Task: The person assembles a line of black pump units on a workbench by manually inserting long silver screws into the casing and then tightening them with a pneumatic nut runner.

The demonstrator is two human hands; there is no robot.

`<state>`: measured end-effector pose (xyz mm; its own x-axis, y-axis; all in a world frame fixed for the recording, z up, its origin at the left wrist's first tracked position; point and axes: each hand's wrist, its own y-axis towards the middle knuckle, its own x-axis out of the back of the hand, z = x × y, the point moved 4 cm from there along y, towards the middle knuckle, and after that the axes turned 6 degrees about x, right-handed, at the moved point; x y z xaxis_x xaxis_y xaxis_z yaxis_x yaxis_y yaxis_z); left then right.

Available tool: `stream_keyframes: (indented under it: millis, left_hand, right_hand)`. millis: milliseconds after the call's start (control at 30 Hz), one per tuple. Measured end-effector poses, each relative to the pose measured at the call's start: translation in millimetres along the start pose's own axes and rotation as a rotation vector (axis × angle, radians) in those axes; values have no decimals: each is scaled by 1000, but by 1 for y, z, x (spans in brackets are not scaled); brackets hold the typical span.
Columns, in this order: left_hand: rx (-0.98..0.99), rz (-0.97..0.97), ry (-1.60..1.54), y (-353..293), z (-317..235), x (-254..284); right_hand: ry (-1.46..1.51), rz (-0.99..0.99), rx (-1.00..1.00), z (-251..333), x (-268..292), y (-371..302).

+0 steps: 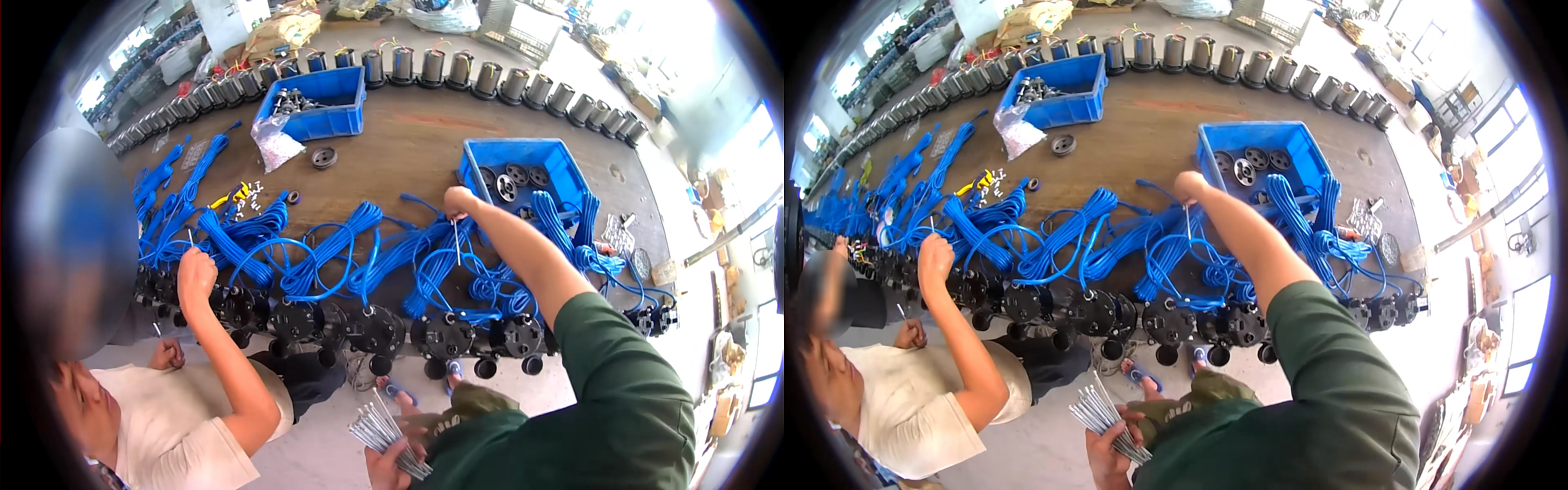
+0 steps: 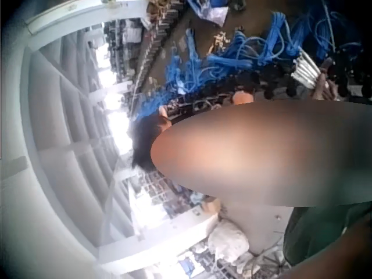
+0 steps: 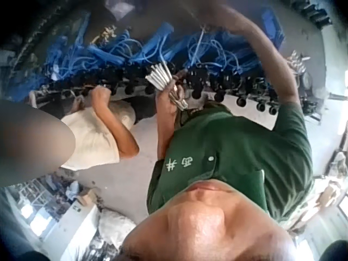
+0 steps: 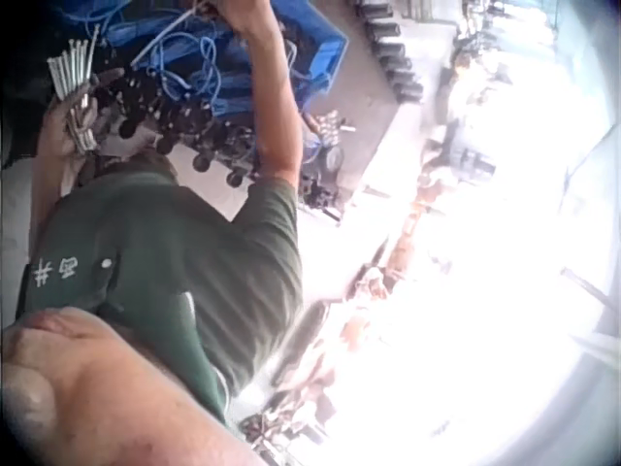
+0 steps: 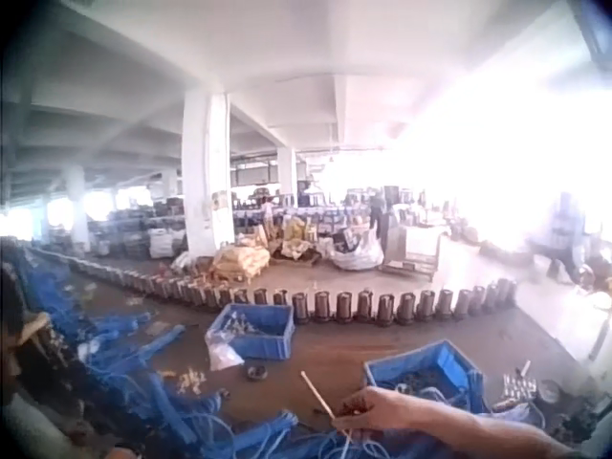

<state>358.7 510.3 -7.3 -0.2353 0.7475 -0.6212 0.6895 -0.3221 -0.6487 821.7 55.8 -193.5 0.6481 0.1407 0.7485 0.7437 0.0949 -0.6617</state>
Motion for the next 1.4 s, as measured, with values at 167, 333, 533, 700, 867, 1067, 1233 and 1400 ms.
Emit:
stream_keyframes:
  millis: [167,333,533,700,867,1067,1233,1400]
  left_hand:
    - [-114,135,-63,-10,-26,-15]
    - [-196,260,-74,19,-69,-74]
    - [-170,542,85,46,-74,-126]
    - [-144,442,208,28,-46,-133]
    - [-380,319,164,15,-40,-129]
    - [-418,257,239,18,-36,-112]
    - [-329,181,181,14,-29,-99]
    - [-278,155,200,7,-25,-97]
  right_hand:
    - [718,51,223,55,89,-99]
    - [986,-290,369,117,178,-309]
    - [1206,-478,591,184,138,-429]
    - [1561,-630,631,215,63,-424]
    - [1761,-485,673,266,28,-440]
    - [1866,-404,528,274,3,-425]
    - [1698,-461,408,224,58,-341]
    - [1231,-556,109,110,132,-202]
